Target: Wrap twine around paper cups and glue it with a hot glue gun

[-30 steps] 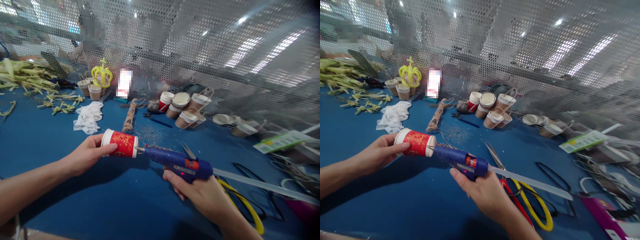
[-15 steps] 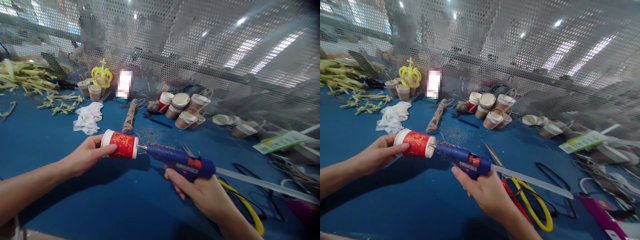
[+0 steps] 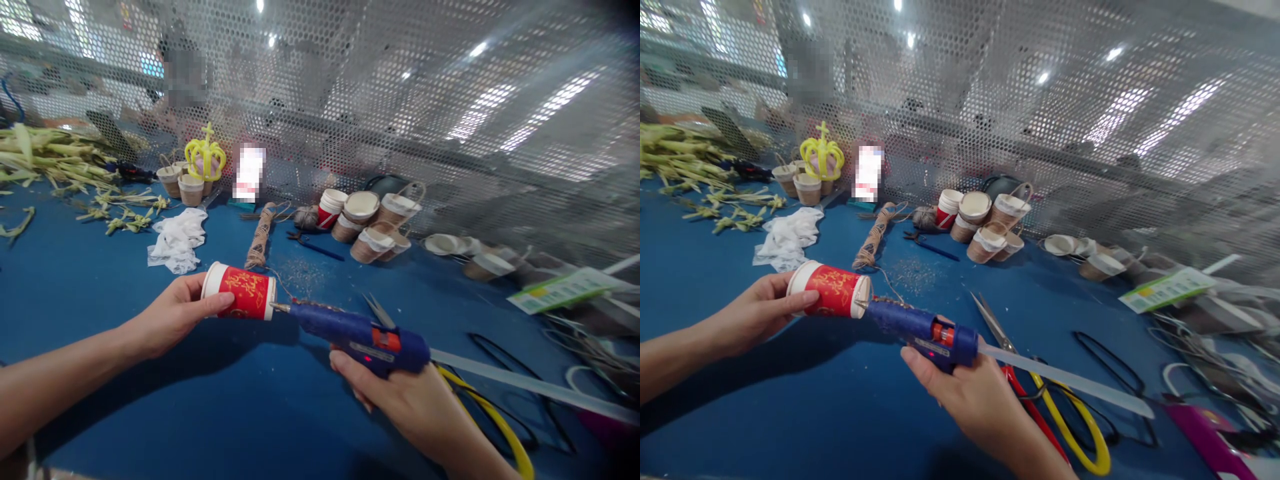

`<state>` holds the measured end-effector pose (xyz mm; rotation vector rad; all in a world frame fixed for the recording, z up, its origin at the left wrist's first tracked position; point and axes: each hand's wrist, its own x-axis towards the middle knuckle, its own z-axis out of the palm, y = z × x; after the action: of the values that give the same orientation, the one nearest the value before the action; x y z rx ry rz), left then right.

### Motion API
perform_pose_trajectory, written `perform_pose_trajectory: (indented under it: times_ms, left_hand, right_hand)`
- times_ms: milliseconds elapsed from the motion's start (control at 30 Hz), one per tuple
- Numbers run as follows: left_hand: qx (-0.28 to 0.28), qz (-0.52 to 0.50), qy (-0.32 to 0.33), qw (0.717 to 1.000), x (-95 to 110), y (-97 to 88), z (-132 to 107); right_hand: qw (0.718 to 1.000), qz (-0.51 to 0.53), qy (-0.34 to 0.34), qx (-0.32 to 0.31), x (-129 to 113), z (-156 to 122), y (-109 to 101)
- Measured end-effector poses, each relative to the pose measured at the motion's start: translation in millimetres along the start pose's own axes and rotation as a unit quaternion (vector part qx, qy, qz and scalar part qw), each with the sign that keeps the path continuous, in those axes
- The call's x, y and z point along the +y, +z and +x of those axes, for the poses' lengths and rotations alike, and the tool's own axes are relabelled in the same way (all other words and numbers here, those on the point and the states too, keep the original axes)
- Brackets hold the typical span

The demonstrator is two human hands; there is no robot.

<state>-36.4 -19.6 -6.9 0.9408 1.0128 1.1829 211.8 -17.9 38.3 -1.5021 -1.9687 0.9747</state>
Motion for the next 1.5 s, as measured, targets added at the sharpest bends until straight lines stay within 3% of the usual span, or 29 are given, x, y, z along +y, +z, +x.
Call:
perform_pose_trajectory:
  times_ms: [300,467,1233,1500]
  left_hand:
    - [-0.008,0.006,0.001,1.000,-2.0,-2.8,-0.3]
    - [-0.008,-0.006,-0.004,1.000,-1.3,-1.5,-0.1]
    - [-0.018,-0.004,0.007,1.000,-1.6,-2.6,1.4]
    - [-0.027,-0.014,0.007,1.000,-1.5,-1.2,-1.9]
  right_hand:
    - [0.997,0.071,0.037,0.014,3.1,1.3,1.6]
    - [0.998,0.052,0.042,0.006,2.7,2.2,2.6]
    - [0.999,-0.001,-0.028,-0.026,7.4,2.6,1.8]
    - [0.998,0.045,0.038,-0.005,4.8,2.5,1.5]
